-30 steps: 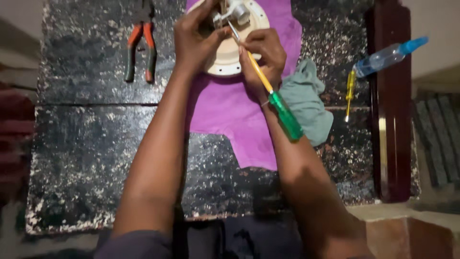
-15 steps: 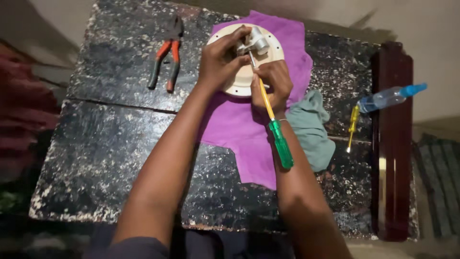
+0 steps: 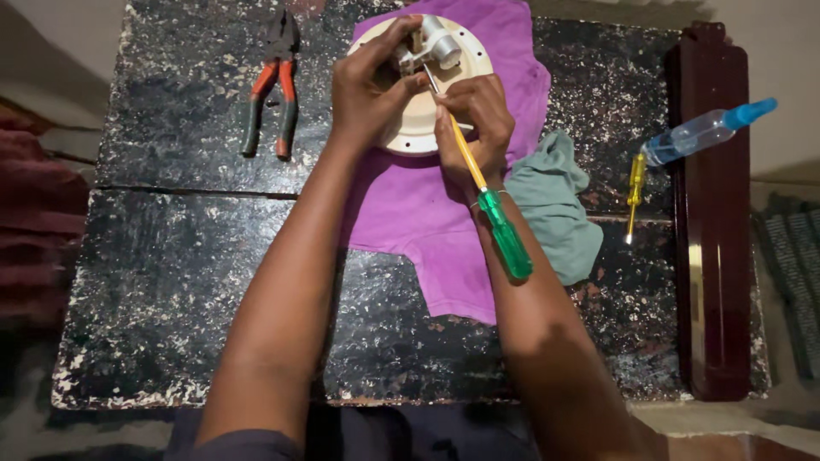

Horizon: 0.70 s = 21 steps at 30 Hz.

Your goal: The person uses a screwdriver to adjust screws on a small white electrical component placed on a plate. They repeatedly tighten and loosen screws while holding the component steady with their other hand.

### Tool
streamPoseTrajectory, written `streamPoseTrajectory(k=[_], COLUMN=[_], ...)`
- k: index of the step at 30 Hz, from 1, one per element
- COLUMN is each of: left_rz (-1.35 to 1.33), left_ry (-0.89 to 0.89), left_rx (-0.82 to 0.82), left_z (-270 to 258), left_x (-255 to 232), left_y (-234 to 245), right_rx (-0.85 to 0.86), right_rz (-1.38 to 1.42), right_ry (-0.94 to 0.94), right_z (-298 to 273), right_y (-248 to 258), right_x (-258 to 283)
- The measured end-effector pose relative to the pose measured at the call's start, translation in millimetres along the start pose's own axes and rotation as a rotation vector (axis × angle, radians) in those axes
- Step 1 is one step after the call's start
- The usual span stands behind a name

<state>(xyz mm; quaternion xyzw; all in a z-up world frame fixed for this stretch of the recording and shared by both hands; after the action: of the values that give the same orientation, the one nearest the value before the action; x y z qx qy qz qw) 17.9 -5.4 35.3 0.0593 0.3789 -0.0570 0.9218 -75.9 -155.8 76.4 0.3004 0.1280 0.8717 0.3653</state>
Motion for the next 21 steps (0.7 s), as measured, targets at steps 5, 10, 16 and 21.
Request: streamPoseTrajectory(k=[5, 10, 16, 21], left_rz=[0.002, 0.016, -0.009, 0.011], left_ry=[0.038, -0.007, -0.002, 0.057], left_rx=[0.057, 0.047, 0.045, 0.057], left_z=[1.7, 1.6, 1.1, 2.3], left_x=[-5.2, -10.1, -10.0, -7.2], left_y=[1.1, 1.5, 1.9, 2.3], right_rx=[-0.076, -0.085, -0.071, -0.082], right_rz=[0.012, 0.035, 0.003, 0.0], right_ry=[0.023, 0.006, 0.021, 0.019], right_z=[-1.4, -4.4, -3.1, -3.3], right_y=[-0.1, 1.8, 0.4, -1.0], right_x=[-8.2, -11.7, -9.1, -6.9])
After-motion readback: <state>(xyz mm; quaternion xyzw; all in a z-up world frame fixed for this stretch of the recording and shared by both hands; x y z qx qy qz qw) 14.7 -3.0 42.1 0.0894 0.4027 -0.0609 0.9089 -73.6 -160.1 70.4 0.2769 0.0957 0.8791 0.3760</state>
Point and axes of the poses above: each hand's wrist, its own z-axis towards the middle knuckle, its own y-axis out of the back of the hand, x = y × z, the point moved 3 cm from there along z, towards the middle knuckle, and after that the axes turned 11 degrees about -z, right-handed, at the moved point
